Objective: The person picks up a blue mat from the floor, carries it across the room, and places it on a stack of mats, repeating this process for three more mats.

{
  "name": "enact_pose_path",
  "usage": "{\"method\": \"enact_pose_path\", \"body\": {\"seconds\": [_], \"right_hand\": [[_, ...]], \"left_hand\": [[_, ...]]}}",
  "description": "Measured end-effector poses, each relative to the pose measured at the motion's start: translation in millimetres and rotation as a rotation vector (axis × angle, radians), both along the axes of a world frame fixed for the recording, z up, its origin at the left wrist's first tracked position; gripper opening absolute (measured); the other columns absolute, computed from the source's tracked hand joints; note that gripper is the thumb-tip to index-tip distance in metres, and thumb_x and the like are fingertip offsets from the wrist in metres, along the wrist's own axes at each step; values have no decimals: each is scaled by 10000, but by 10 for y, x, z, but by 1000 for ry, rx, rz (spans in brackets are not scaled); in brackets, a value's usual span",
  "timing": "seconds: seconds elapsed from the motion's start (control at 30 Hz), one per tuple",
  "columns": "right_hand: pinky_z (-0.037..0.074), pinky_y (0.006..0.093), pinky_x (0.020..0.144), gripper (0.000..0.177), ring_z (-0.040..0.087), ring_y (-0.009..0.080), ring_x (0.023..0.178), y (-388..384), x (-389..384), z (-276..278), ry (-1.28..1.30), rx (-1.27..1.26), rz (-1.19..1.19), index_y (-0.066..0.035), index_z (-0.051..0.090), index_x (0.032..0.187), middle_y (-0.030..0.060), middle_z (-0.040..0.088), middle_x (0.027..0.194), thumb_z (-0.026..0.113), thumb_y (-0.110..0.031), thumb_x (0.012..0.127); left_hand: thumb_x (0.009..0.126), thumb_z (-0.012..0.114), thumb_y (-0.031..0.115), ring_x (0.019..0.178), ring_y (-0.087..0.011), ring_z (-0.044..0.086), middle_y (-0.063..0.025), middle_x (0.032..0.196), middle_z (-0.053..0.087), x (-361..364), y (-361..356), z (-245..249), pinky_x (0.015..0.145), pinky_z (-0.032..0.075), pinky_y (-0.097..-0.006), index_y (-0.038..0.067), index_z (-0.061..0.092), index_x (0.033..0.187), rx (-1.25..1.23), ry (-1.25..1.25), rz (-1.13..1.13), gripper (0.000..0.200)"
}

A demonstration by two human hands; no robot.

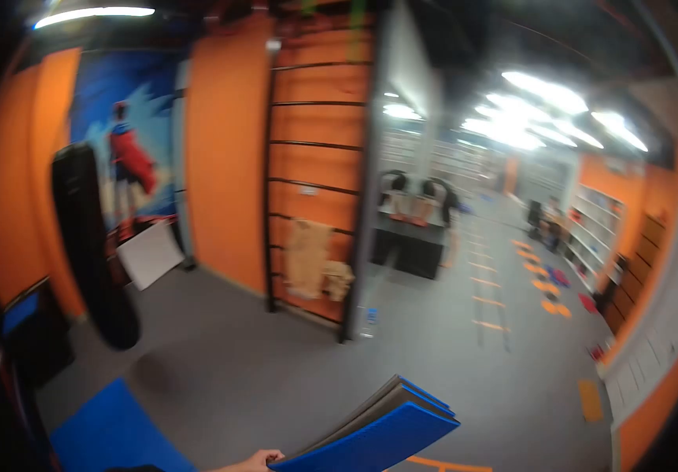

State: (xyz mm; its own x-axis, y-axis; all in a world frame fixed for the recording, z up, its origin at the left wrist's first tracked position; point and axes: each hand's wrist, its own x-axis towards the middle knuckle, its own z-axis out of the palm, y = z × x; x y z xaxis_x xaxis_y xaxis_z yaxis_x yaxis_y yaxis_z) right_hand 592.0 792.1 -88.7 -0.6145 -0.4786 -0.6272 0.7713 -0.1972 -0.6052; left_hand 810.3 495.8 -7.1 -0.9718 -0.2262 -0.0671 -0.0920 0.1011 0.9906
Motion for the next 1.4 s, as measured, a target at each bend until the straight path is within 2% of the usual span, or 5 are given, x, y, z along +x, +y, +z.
{"method": "enact_pose_path", "body": {"seconds": [0.4, 0.7, 0.9, 1.23, 1.4], "right_hand": [[452, 417, 979, 778, 513, 276, 1131, -2868, 2894, 577, 177, -142, 780, -72, 494, 1317, 75, 548, 1232, 724, 121, 599], [527, 382, 781, 547, 587, 278, 940, -4494, 6015, 678, 194, -263, 989, -71, 583, 1153, 76, 613, 1025, 641, 61, 626], [338, 524, 1040, 677, 506, 338, 1088, -5491, 7089, 562, 177, -288, 983, -102, 572, 1138, 86, 598, 1088, 602, 149, 509], [508, 378, 813, 547, 587, 285, 943, -7349, 9173, 333, 246, -418, 1388, -55, 587, 1155, 98, 628, 1032, 705, -12, 623], [491, 422, 919, 592, 608, 267, 1021, -8148, 10477, 842, 391, -586, 1606, -19, 559, 1151, 119, 640, 1087, 720, 147, 605]], "left_hand": [[727, 812, 377, 1246, -348, 516, -229, 1326, 536, 4549, -736, 16, 1053, 415, -401, 11, 436, 1379, -348, -200, 769, 837], [768, 804, 143, 1161, -206, 554, -121, 1259, 582, 7394, -809, 438, 987, 450, -351, 28, 452, 1370, -49, 146, 1400, 708], [774, 785, 95, 1115, -197, 572, -104, 1182, 615, 8239, -1160, 288, 952, 463, -343, 32, 508, 1277, -108, 156, 1573, 578], [745, 826, 181, 1056, -211, 631, -115, 1120, 679, 9982, -2236, 90, 933, 489, -364, 54, 612, 1212, -325, -133, 1696, 529], [710, 844, 83, 1000, -215, 653, -126, 1105, 679, 10825, -2559, 283, 908, 523, -364, -32, 608, 1168, 190, 128, 2141, 528]]}}
